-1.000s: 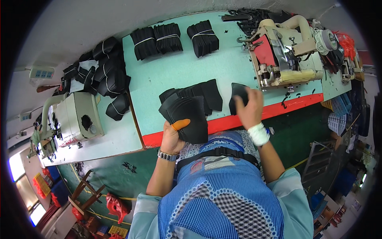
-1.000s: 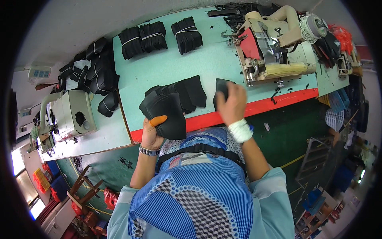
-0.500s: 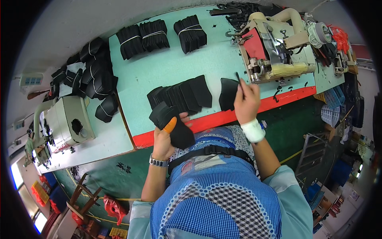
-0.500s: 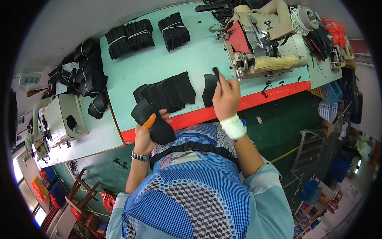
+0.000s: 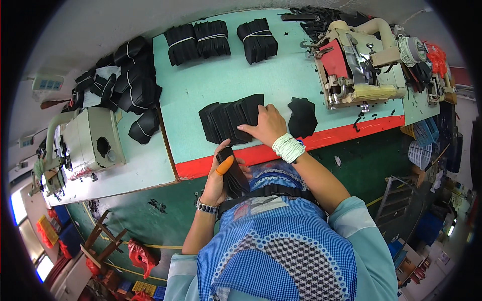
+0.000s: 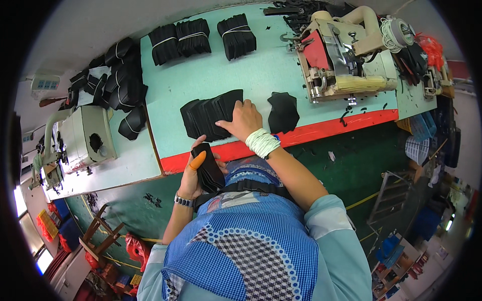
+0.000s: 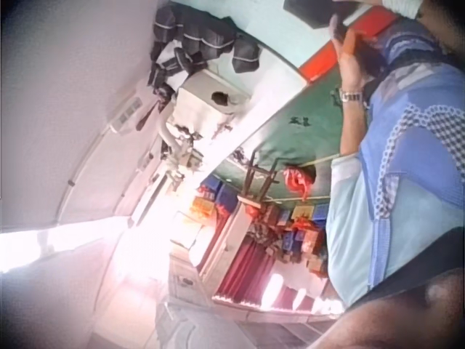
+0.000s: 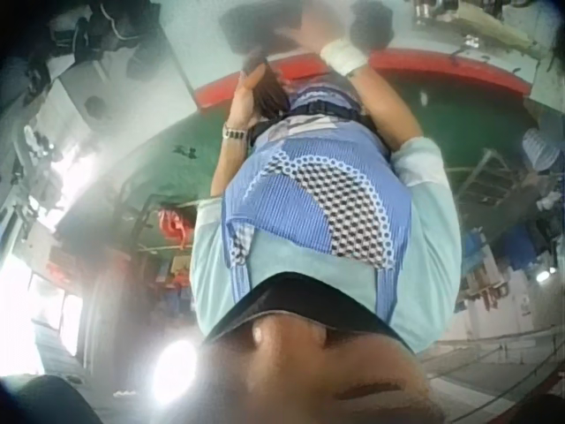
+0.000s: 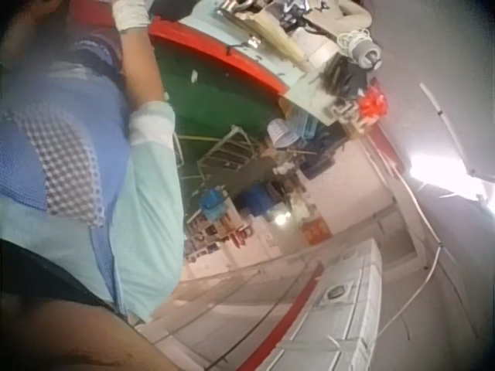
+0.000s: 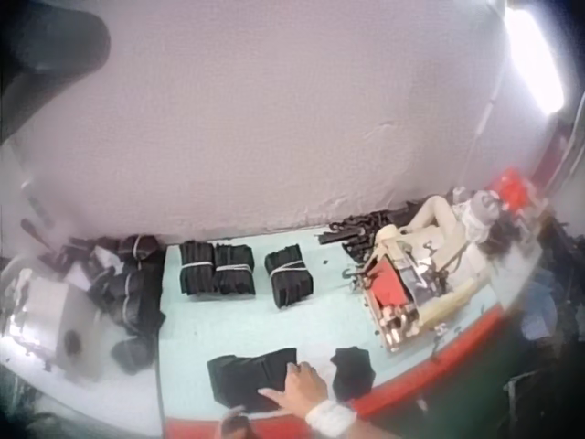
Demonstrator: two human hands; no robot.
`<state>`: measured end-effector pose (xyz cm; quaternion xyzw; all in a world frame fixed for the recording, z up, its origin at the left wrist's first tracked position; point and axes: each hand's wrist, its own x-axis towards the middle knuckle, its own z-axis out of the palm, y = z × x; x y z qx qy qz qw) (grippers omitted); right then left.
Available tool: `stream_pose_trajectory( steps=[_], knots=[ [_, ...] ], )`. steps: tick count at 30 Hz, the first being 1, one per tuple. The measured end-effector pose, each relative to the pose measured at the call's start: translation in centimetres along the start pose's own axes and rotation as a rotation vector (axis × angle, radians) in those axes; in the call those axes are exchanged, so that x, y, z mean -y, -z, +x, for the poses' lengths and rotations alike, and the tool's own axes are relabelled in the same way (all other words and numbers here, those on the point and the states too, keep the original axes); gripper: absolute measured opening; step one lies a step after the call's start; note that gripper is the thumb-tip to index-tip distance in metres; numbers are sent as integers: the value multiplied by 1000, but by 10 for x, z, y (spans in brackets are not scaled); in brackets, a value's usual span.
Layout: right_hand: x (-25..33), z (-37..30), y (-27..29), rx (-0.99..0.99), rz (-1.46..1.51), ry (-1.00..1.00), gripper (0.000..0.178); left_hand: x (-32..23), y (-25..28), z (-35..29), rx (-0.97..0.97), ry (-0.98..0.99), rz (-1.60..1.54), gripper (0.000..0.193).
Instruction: The person takes stacks of cut leather pieces from a basket, feeds them through an edge skiving machine to thin their edges, and stacks the processed pieces on the workbench.
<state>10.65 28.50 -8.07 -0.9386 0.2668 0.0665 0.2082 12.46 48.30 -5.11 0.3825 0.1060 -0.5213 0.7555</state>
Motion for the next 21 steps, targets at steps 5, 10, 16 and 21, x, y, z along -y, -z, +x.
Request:
stream_pose_trajectory(
  steps=[5,10,16,21],
  knots=[
    [4,3,4,15,29,18,71,-6,4,8,-23,-13,-8,47],
    [0,7,0,26,27,-10,63,-14,-3,19,-36,-53,214,46],
    [-7,2,-11,-183,-26,41,29,-20,-10,33,-102,-188,256,45],
    [19,-32,14,-239,155,210,24,-18,-21,57,-146,-477,625,55]
  ],
)
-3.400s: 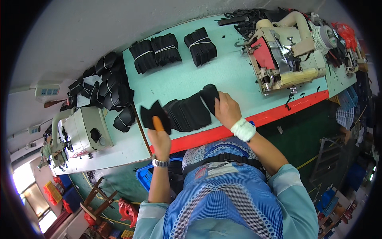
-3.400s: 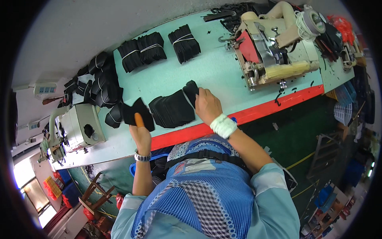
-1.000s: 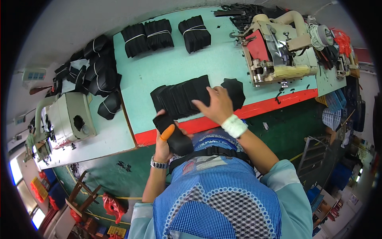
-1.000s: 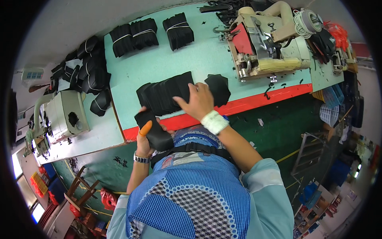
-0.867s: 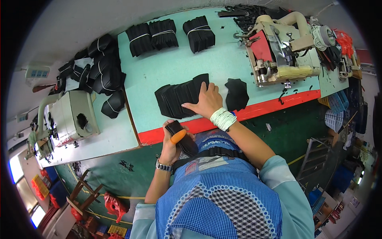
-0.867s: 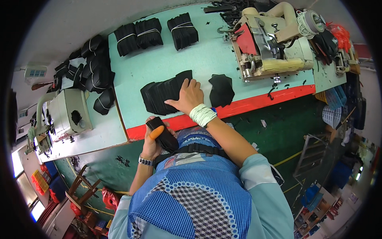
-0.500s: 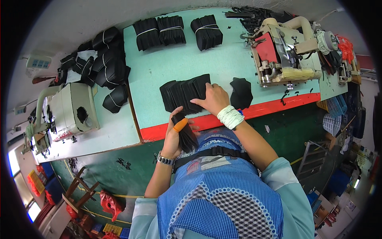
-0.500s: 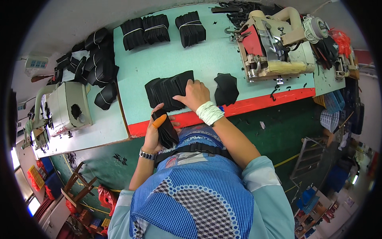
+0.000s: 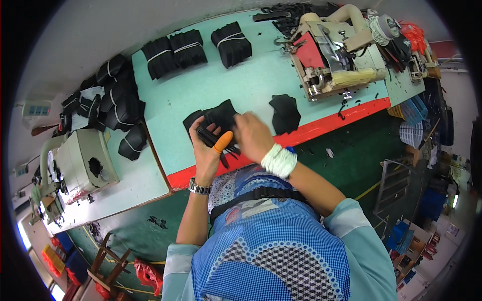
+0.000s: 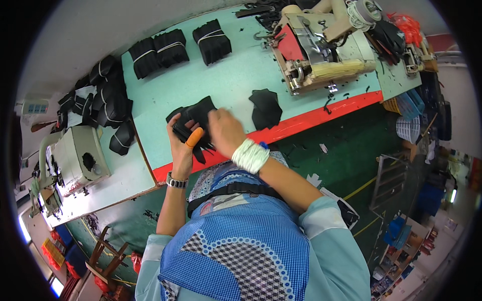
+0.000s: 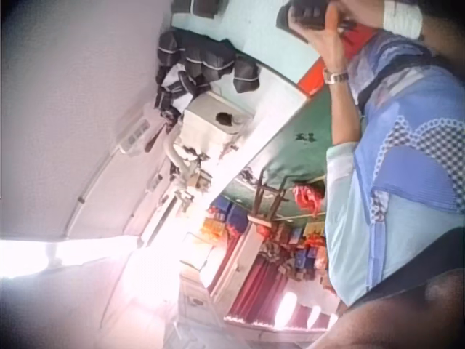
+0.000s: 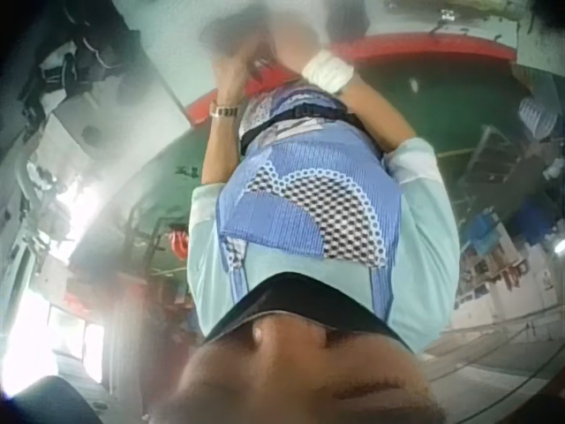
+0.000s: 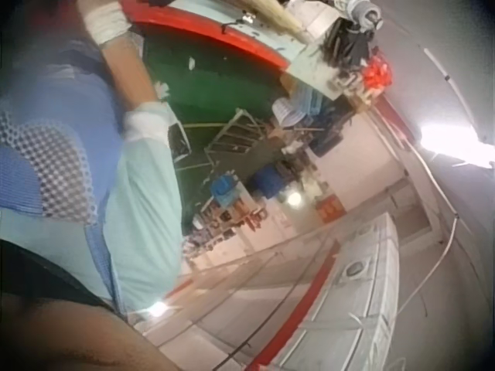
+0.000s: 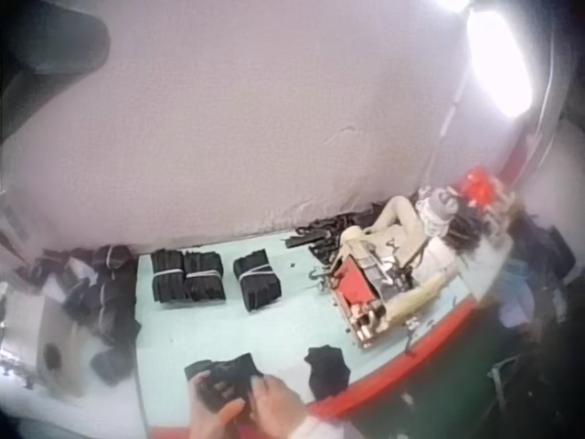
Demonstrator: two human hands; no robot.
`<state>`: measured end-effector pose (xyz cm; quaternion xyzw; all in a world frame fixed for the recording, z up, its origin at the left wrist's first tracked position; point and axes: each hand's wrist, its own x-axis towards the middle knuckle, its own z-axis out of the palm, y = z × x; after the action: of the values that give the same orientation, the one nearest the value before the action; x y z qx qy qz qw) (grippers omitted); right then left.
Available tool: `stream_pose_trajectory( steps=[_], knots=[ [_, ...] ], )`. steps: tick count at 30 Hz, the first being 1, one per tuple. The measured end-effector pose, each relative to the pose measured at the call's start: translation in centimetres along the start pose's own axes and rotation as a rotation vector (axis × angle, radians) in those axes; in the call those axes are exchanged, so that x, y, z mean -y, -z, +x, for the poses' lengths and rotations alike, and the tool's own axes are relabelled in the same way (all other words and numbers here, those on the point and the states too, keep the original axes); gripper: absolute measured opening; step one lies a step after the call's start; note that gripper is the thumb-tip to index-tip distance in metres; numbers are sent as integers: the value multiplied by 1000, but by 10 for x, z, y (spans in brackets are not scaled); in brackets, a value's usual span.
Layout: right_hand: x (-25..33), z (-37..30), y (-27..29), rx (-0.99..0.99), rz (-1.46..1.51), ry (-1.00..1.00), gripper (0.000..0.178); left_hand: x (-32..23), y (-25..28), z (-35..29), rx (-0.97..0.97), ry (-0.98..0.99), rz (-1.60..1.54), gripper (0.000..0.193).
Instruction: The person takes stacks of cut leather pieces from a basket, feeds them through an edge skiving machine to thin their edges, and stacks the processed pieces on the workbench.
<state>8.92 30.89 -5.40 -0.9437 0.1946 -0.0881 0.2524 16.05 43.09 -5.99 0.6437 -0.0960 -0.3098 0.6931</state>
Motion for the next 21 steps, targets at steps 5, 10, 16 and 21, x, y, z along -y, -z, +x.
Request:
stream_pose_trajectory(
  steps=[5,10,16,21],
  knots=[
    [24,-34,30,234,514,-119,24,-11,-7,-10,85,363,-211,44],
    [10,-36,44,549,1413,-733,22,-7,-11,-18,202,371,-269,26],
    [21,-39,52,510,1588,-842,29,-5,-9,-19,305,437,-520,27],
    [4,-46,34,442,791,-460,23,1,-21,-28,165,378,-346,30]
  ],
)
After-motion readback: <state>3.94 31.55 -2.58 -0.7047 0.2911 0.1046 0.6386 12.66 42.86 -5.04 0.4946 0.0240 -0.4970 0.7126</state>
